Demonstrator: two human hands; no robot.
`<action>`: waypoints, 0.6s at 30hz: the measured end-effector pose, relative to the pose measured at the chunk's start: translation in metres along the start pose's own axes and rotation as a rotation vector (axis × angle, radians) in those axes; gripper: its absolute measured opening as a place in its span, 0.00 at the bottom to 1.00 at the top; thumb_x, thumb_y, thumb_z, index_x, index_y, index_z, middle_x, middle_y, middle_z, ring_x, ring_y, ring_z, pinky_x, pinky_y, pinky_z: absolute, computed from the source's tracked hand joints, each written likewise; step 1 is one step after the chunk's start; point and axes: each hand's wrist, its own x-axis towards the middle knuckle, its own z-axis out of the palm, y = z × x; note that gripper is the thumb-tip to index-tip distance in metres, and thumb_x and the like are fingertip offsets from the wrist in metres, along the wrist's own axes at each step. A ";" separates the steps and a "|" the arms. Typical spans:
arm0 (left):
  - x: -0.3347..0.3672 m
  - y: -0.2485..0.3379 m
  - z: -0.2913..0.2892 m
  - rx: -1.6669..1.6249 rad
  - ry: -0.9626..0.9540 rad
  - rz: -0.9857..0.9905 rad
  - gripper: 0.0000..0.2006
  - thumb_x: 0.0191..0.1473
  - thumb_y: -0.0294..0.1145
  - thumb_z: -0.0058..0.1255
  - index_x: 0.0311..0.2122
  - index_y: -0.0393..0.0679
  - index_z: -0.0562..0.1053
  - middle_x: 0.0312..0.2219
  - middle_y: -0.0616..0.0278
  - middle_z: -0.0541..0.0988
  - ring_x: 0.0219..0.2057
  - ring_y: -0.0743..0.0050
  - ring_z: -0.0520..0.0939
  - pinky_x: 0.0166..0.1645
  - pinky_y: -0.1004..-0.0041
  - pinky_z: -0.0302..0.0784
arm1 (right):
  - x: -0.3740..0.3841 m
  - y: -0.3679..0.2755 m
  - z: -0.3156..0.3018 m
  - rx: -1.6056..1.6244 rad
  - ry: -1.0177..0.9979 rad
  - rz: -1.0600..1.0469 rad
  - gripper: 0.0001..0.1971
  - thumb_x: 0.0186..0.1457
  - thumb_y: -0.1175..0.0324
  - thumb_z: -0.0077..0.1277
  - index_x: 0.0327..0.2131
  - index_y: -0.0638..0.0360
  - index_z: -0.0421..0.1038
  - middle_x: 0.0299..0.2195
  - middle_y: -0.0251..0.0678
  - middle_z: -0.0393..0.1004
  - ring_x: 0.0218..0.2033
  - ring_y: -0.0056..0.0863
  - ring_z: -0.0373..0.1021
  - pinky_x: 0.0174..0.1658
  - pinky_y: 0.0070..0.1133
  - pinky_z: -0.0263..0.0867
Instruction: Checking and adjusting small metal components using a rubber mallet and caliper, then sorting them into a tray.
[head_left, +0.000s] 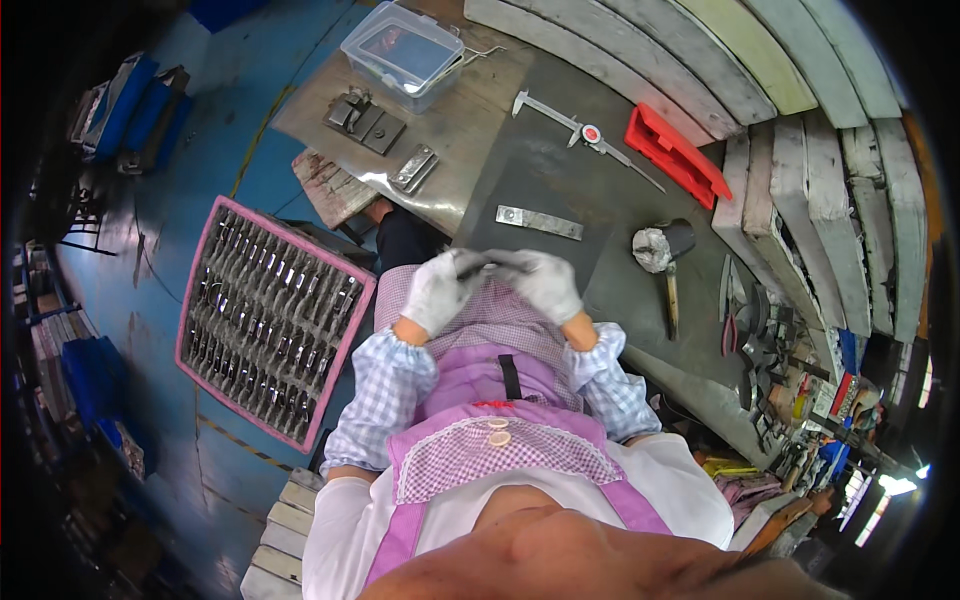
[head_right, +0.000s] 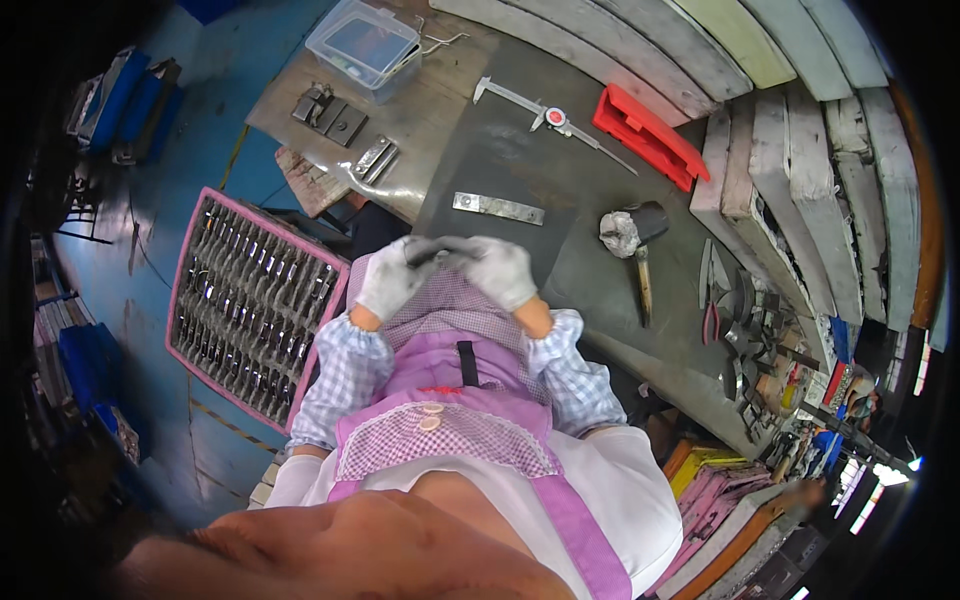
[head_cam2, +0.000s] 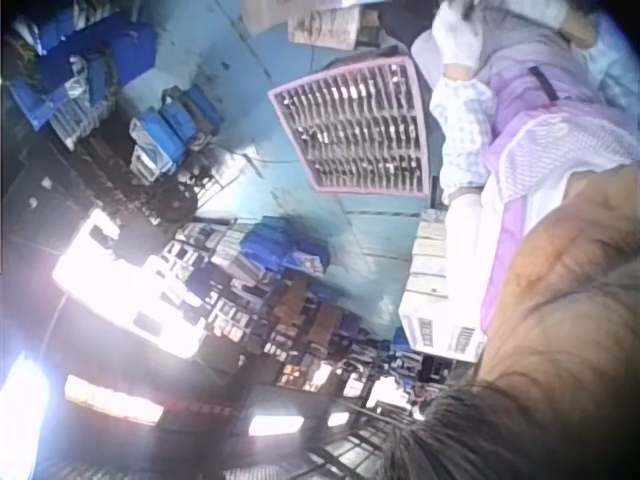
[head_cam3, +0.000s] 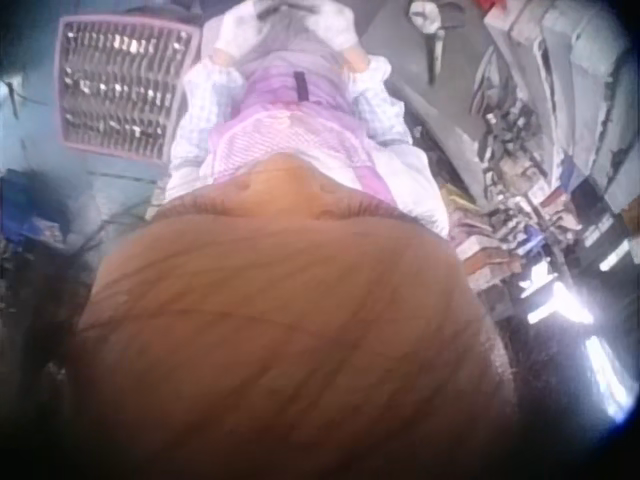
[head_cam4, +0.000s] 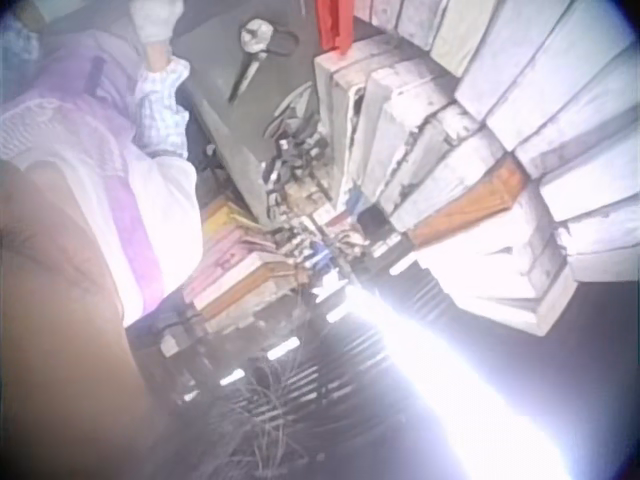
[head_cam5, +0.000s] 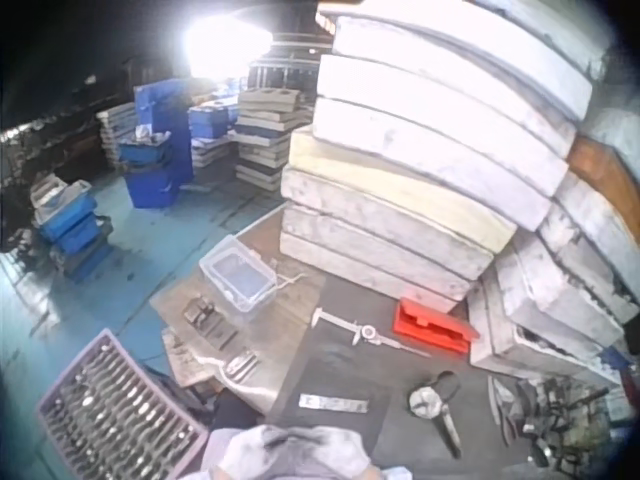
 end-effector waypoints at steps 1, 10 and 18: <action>0.010 0.000 0.010 -0.170 0.156 0.019 0.12 0.56 0.30 0.59 0.46 0.44 0.79 0.40 0.53 0.83 0.41 0.51 0.85 0.45 0.64 0.81 | 0.000 0.004 -0.022 0.180 0.062 0.171 0.14 0.60 0.54 0.55 0.45 0.41 0.83 0.40 0.33 0.84 0.41 0.32 0.80 0.44 0.23 0.75; 0.047 0.013 0.049 0.185 0.256 -0.152 0.20 0.57 0.31 0.57 0.56 0.49 0.74 0.52 0.55 0.78 0.49 0.47 0.79 0.53 0.58 0.77 | 0.026 0.033 -0.052 0.258 0.194 0.410 0.12 0.59 0.54 0.59 0.41 0.43 0.85 0.34 0.33 0.85 0.37 0.28 0.81 0.43 0.20 0.73; 0.060 0.012 0.087 0.259 0.309 0.097 0.29 0.58 0.32 0.54 0.64 0.38 0.64 0.63 0.43 0.67 0.60 0.39 0.70 0.63 0.53 0.67 | 0.032 0.044 -0.060 0.247 0.140 0.385 0.12 0.58 0.53 0.58 0.40 0.42 0.85 0.34 0.32 0.84 0.36 0.29 0.80 0.40 0.22 0.74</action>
